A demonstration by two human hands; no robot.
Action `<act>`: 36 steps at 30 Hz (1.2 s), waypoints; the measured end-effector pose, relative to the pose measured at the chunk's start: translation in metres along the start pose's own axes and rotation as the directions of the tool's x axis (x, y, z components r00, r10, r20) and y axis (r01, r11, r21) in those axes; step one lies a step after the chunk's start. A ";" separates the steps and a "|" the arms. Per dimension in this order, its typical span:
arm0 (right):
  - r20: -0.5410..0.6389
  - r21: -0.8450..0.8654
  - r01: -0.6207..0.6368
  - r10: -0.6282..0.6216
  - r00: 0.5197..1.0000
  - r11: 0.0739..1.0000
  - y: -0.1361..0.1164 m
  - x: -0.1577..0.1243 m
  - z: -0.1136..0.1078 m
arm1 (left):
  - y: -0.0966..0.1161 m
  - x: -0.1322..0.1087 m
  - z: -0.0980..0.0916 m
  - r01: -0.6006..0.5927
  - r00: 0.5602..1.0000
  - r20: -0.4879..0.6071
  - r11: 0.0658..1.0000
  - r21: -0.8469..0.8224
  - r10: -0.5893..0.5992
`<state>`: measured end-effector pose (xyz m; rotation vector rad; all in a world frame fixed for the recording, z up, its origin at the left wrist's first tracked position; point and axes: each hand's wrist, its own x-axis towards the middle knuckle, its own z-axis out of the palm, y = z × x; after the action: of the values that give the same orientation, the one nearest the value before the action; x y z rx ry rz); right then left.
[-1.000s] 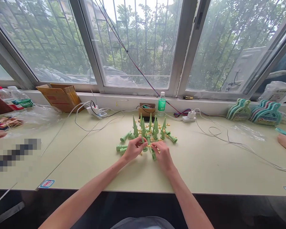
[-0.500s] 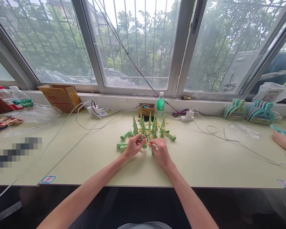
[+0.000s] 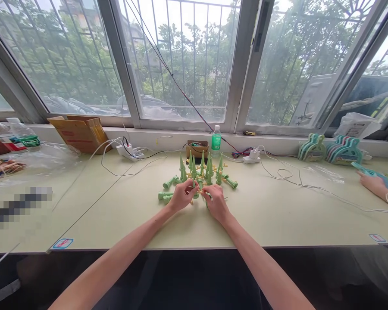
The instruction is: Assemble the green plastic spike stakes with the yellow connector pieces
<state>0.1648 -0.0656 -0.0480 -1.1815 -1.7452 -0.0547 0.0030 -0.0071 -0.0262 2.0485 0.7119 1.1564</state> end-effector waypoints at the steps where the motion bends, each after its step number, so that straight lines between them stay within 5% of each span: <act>1: 0.003 0.000 -0.001 0.001 1.000 1.000 0.000 0.000 0.000 | 0.000 0.000 0.000 -0.004 1.000 -0.001 1.000 0.006 0.004; 36: 0.051 -0.059 0.023 -0.020 0.998 0.998 0.008 0.005 -0.002 | 0.003 0.004 -0.002 -0.065 0.998 -0.006 0.998 0.028 0.065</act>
<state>0.1719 -0.0590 -0.0464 -1.2170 -1.8118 -0.0913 0.0036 -0.0051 -0.0212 2.1055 0.6721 1.1963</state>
